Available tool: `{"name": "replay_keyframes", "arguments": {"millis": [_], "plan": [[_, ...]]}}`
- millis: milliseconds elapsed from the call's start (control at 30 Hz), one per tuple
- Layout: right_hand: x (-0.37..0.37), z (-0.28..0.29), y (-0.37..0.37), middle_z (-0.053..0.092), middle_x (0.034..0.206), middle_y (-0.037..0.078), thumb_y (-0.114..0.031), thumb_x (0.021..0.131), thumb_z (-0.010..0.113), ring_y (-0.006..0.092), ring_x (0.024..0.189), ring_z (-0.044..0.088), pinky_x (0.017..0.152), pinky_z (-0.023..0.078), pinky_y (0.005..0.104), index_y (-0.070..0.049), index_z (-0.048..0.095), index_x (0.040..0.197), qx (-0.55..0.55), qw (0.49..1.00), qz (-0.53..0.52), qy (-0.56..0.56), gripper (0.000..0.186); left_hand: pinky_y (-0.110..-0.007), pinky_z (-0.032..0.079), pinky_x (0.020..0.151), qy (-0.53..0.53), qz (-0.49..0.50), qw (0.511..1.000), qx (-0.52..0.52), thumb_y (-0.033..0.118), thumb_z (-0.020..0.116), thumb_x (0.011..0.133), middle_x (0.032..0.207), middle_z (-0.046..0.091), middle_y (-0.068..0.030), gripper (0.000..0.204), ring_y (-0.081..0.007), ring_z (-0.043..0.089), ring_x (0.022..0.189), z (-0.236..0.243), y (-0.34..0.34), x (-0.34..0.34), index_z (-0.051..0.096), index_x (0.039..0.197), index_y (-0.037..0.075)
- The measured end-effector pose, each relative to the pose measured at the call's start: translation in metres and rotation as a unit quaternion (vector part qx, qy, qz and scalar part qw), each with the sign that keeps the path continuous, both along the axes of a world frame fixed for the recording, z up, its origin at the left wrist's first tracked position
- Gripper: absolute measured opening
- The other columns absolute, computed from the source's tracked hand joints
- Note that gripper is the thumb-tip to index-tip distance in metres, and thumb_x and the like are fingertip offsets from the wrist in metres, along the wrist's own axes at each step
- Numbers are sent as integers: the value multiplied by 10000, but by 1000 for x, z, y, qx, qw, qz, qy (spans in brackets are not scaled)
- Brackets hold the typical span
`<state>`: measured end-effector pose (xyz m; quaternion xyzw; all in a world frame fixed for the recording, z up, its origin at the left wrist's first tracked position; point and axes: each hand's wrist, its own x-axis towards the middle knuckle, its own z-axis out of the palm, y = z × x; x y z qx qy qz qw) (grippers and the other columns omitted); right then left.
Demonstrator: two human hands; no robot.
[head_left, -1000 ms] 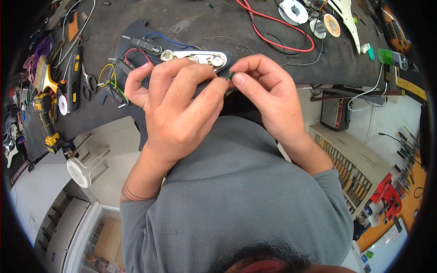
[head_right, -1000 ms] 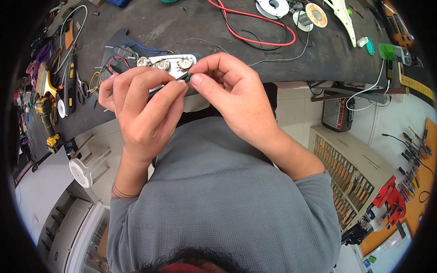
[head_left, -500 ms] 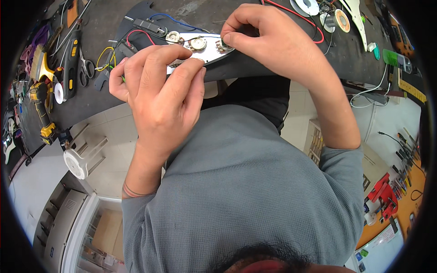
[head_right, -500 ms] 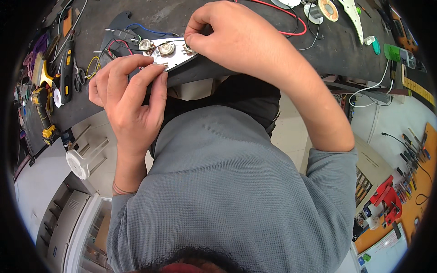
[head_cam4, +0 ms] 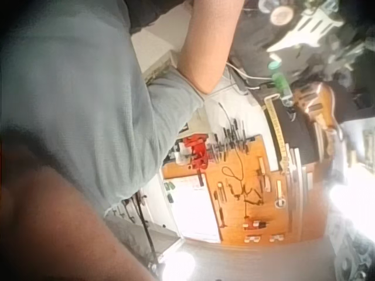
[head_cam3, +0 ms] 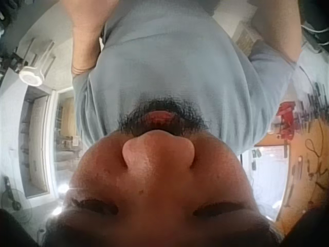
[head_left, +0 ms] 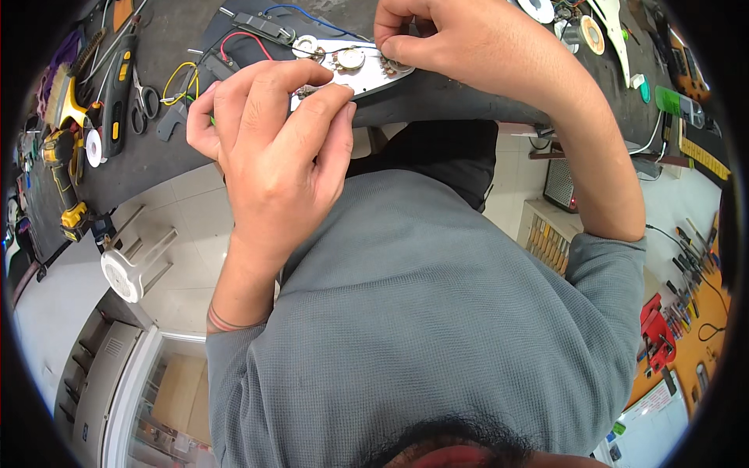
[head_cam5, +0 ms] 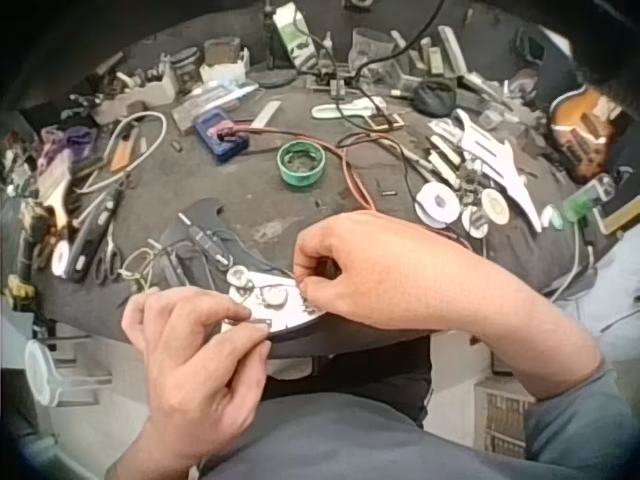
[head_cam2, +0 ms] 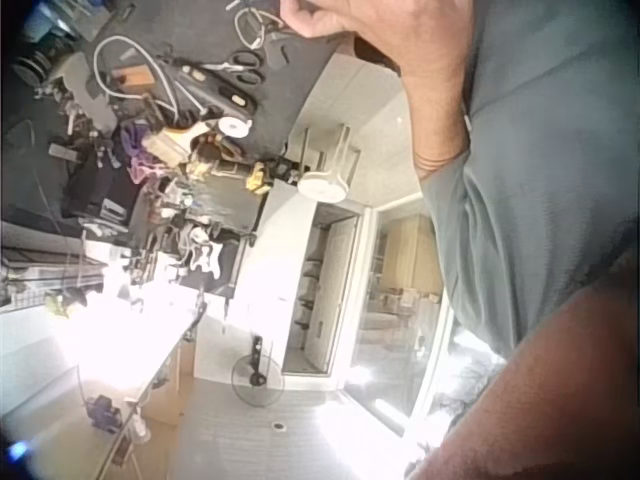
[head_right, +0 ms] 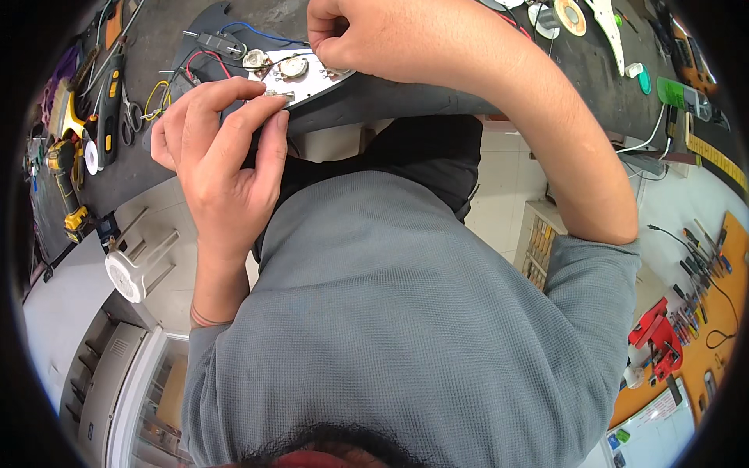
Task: The person works on a guitar pickguard assembly, manipulating potentiometers and wires by hand, using a soldering iron to apply solder to connections, and wiping the components with a cloth.
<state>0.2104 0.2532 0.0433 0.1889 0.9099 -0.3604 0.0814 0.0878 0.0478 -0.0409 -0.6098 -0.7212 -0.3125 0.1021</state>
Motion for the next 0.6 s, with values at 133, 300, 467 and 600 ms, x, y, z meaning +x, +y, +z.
{"name": "replay_keyframes", "arguments": {"millis": [133,300,467,600], "plan": [[-8,-28,14,765,971,213,-187,965,680,357,925,742,865,574,416,31,753,1042,-18,1000,18,-11,242,-385,327,1052,-3,4,1000,4,102,863,839,1132,742,43,185,-199,643,1148,1,-2,0,818,1008,163],[-5,-17,4,761,993,199,-186,965,679,360,938,731,872,570,421,17,748,1048,17,999,44,19,229,-394,325,1061,-5,10,1000,5,103,863,840,1132,740,52,184,-202,639,1152,-1,-7,-2,818,1008,165],[-5,-19,8,757,984,201,-187,962,677,360,924,725,873,571,424,20,743,1046,15,995,77,54,233,-399,324,1065,-4,10,1000,14,111,866,839,1131,736,55,185,-204,635,1153,-3,-7,-2,816,1007,169],[-18,-19,11,765,970,224,-181,951,669,362,929,737,878,573,425,40,751,1043,-32,998,32,-51,253,-415,319,1077,-3,9,1000,16,119,864,842,1143,729,63,195,-207,624,1165,-2,-2,-1,817,1020,182]]}}
